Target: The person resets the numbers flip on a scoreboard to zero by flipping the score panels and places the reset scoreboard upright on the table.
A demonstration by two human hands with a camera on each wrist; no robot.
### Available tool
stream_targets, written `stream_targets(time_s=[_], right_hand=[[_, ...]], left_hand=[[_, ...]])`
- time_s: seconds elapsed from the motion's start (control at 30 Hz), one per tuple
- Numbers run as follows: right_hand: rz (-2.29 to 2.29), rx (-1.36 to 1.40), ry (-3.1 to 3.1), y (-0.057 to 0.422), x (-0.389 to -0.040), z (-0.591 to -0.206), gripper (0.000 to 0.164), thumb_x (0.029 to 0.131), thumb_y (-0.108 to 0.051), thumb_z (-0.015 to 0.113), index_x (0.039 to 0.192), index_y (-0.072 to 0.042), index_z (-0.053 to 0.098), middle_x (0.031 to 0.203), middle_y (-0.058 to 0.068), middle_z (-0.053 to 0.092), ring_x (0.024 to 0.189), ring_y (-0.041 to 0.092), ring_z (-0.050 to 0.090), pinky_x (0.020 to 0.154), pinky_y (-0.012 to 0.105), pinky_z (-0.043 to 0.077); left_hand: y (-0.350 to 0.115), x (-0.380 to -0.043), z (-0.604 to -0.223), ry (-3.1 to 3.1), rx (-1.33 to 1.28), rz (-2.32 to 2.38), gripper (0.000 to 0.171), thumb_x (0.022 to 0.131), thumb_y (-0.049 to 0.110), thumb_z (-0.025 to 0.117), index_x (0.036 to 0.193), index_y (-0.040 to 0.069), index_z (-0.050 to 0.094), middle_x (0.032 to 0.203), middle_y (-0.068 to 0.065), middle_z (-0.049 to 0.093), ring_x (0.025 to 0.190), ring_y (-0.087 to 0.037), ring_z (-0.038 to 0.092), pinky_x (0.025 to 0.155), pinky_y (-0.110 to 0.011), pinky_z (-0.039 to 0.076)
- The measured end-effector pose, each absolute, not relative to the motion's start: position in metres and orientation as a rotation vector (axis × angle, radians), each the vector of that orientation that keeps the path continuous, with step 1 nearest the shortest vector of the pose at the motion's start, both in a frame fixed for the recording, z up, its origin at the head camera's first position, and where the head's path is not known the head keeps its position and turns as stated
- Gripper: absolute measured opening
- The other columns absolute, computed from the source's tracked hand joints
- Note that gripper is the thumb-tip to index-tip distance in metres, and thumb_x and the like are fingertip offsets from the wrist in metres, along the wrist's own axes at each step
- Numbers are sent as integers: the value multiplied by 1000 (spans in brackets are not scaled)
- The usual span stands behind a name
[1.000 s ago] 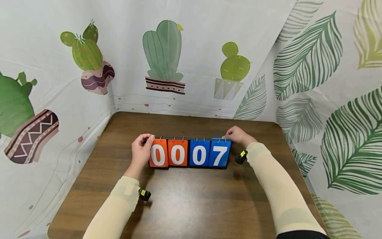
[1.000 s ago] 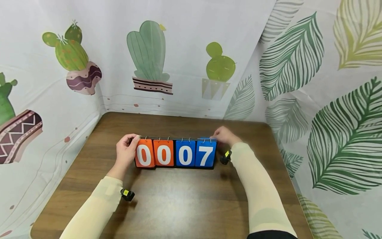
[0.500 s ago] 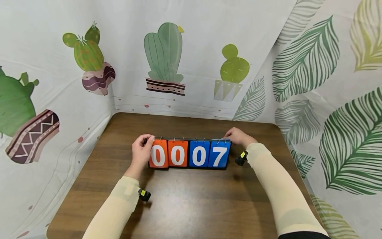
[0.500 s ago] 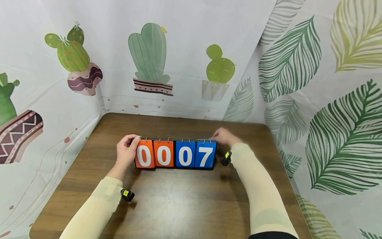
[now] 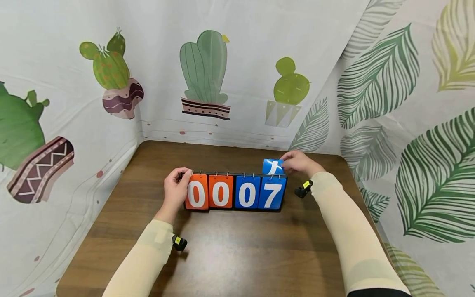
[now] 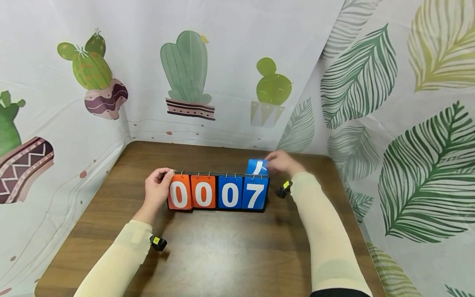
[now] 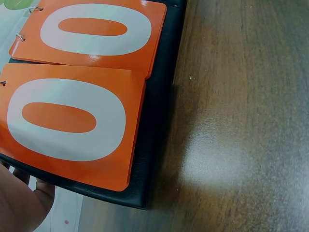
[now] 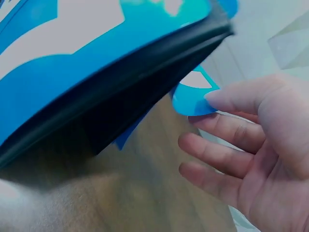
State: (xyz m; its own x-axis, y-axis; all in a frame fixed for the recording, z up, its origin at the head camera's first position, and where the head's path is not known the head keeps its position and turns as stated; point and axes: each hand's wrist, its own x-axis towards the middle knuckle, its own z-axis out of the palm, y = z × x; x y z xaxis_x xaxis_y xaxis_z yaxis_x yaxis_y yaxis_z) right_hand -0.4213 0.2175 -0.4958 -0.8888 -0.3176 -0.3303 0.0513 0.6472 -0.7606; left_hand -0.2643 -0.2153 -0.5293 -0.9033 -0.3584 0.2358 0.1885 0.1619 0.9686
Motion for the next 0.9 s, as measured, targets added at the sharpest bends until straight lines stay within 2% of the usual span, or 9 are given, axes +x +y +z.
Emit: stream_targets(time_s=[0.1,0.27,0.37,0.53,0.63,0.73,0.8,0.9], right_hand=[[-1265,-172,2374,217,-423,-490,31,99,-10,63,128,0,63,114,19,69,97,32,69,98,57,56],[-1522,-118,2215,212,-426,-480,35,101,-6,61,134,4,56,115,20,71,93,28,75,101,61,52],[-1621,-119,2140,210,-428,-472,36,102,-7,60,136,2,55,110,14,75,91,25,76,100,59,54],[-1725,-126,2049,206,-428,-462,43,102,-11,62,144,-7,51,97,4,77,88,23,76,90,48,61],[-1779,-135,2018,203,-424,-457,56,102,-11,62,154,-14,41,93,2,76,83,21,76,83,42,63],[-1823,-157,1982,200,-420,-451,62,103,-11,61,158,-19,35,88,1,75,76,18,74,76,38,63],[-1838,-192,1946,199,-416,-447,56,103,-12,60,155,-18,39,89,1,75,75,18,74,76,38,63],[-1840,-261,1900,199,-406,-439,35,105,-15,58,140,-9,52,88,1,75,75,17,74,75,38,63]], left_hand=[[-215,-265,-529,-2036,154,-1788,21,98,13,70,106,-7,70,85,6,65,78,-4,56,71,-15,48],[-215,-265,-528,-2040,160,-1793,22,98,13,69,107,-6,70,86,6,66,80,-4,56,72,-15,48],[-216,-265,-528,-2050,179,-1800,22,99,14,69,109,-6,70,88,7,66,82,-5,57,74,-14,48],[-219,-269,-536,-2087,236,-1784,24,99,20,69,111,-2,70,92,5,66,86,-9,57,76,-15,49],[-223,-275,-548,-2080,235,-1768,25,99,24,70,110,2,71,93,3,66,87,-10,57,76,-15,49],[-225,-280,-557,-2068,224,-1761,26,98,28,71,108,4,72,93,4,65,87,-11,57,76,-16,50],[-225,-279,-558,-2061,215,-1764,26,97,31,72,107,6,72,92,5,65,87,-13,58,75,-17,50],[-225,-280,-560,-2057,213,-1776,25,97,32,73,106,8,72,91,4,65,87,-15,58,74,-17,50]])
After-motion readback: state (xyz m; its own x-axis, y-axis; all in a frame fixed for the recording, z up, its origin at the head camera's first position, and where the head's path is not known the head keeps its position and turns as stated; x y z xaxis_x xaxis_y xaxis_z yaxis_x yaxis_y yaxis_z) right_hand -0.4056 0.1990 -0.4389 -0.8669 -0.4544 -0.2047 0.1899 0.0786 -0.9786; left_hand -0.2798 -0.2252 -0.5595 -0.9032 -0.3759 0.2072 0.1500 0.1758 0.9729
